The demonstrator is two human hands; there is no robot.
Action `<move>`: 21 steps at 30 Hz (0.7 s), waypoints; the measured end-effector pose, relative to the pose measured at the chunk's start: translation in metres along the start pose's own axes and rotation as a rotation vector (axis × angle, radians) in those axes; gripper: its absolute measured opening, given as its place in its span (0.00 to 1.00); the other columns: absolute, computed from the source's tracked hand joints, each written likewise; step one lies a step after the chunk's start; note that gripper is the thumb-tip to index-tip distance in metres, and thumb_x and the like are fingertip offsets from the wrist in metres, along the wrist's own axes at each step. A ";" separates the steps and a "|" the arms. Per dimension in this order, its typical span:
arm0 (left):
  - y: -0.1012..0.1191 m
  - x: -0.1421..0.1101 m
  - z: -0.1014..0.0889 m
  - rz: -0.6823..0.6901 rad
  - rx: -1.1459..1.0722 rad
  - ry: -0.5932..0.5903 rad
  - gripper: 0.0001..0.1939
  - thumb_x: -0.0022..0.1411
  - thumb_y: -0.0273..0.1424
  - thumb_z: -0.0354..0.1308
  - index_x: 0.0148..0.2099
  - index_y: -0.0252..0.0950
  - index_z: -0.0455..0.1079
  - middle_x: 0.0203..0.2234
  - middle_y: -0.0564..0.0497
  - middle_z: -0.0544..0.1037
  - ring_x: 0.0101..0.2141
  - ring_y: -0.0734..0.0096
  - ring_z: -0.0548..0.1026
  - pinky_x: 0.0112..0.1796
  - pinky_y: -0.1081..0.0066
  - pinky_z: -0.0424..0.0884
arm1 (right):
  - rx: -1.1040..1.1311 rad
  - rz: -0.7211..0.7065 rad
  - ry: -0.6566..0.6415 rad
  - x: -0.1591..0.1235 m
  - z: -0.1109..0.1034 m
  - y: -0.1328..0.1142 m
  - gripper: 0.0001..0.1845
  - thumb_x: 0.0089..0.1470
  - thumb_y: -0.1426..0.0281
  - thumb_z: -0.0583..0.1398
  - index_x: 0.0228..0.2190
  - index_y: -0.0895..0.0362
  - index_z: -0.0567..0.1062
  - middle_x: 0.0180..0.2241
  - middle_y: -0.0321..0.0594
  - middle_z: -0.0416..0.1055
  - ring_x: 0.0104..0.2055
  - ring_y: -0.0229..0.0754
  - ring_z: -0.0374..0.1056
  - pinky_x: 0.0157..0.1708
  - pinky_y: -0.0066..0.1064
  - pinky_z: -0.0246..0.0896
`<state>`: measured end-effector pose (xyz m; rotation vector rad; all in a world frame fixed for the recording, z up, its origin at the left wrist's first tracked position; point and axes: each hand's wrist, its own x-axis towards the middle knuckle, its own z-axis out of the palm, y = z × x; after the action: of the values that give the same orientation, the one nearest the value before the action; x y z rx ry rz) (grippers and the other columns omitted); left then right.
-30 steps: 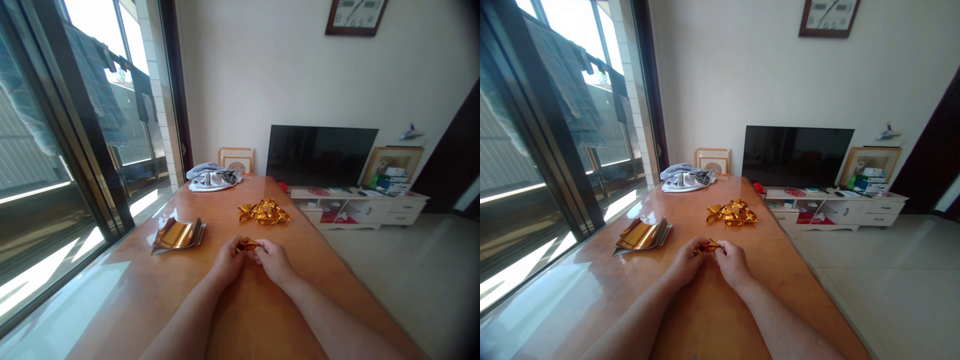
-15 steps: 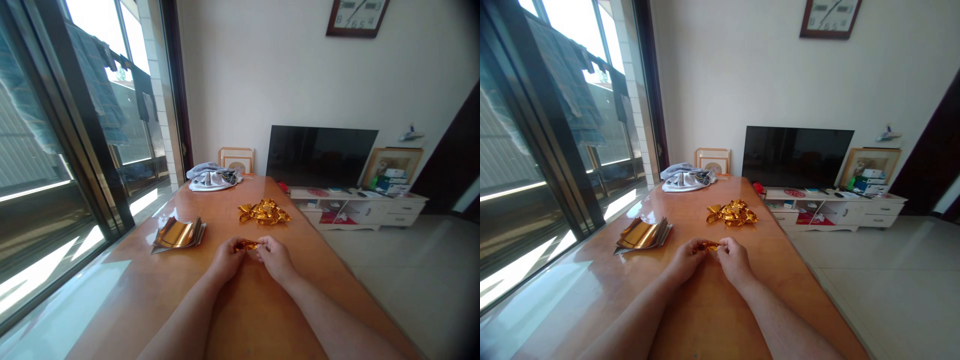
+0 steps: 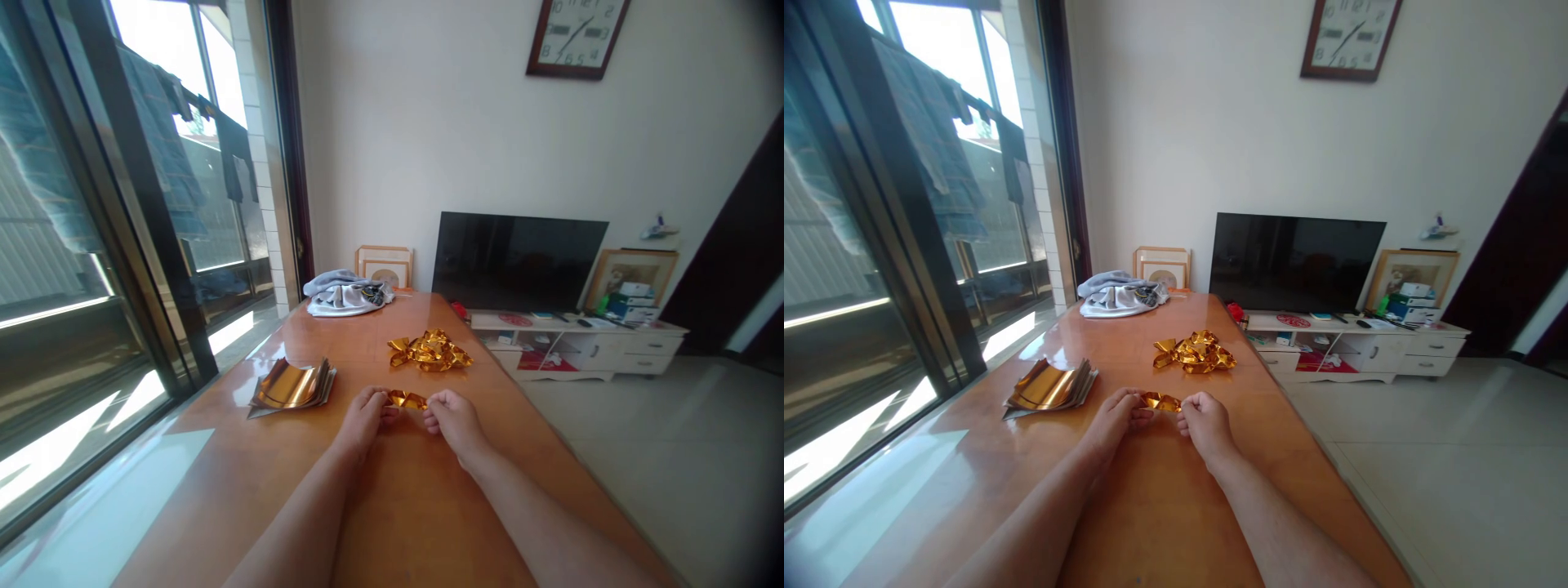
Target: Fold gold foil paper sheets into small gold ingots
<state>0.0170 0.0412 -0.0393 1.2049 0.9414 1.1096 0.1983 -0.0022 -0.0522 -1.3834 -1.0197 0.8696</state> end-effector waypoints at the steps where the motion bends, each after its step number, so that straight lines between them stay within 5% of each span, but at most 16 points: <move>1: 0.001 0.000 0.000 -0.005 -0.009 0.002 0.15 0.61 0.38 0.57 0.43 0.33 0.71 0.35 0.45 0.79 0.32 0.66 0.80 0.36 0.68 0.76 | 0.005 0.007 0.003 0.000 0.000 0.001 0.07 0.50 0.66 0.59 0.29 0.57 0.73 0.26 0.39 0.77 0.25 0.38 0.72 0.25 0.28 0.69; 12: -0.008 0.008 -0.007 0.017 -0.007 0.102 0.21 0.58 0.47 0.60 0.39 0.32 0.71 0.31 0.44 0.78 0.27 0.69 0.77 0.28 0.72 0.71 | 0.017 0.034 0.009 0.006 0.001 -0.016 0.06 0.47 0.67 0.61 0.29 0.58 0.73 0.26 0.41 0.76 0.24 0.37 0.69 0.23 0.26 0.65; 21: -0.004 0.005 -0.008 0.005 -0.014 0.179 0.20 0.57 0.49 0.59 0.35 0.34 0.69 0.30 0.47 0.75 0.24 0.72 0.73 0.21 0.76 0.65 | -0.014 0.019 0.077 0.055 0.015 -0.019 0.06 0.46 0.69 0.61 0.29 0.57 0.73 0.26 0.41 0.76 0.25 0.39 0.71 0.25 0.28 0.68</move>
<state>0.0106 0.0480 -0.0440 1.1099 1.0652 1.2411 0.2018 0.0538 -0.0308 -1.4301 -0.9568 0.8186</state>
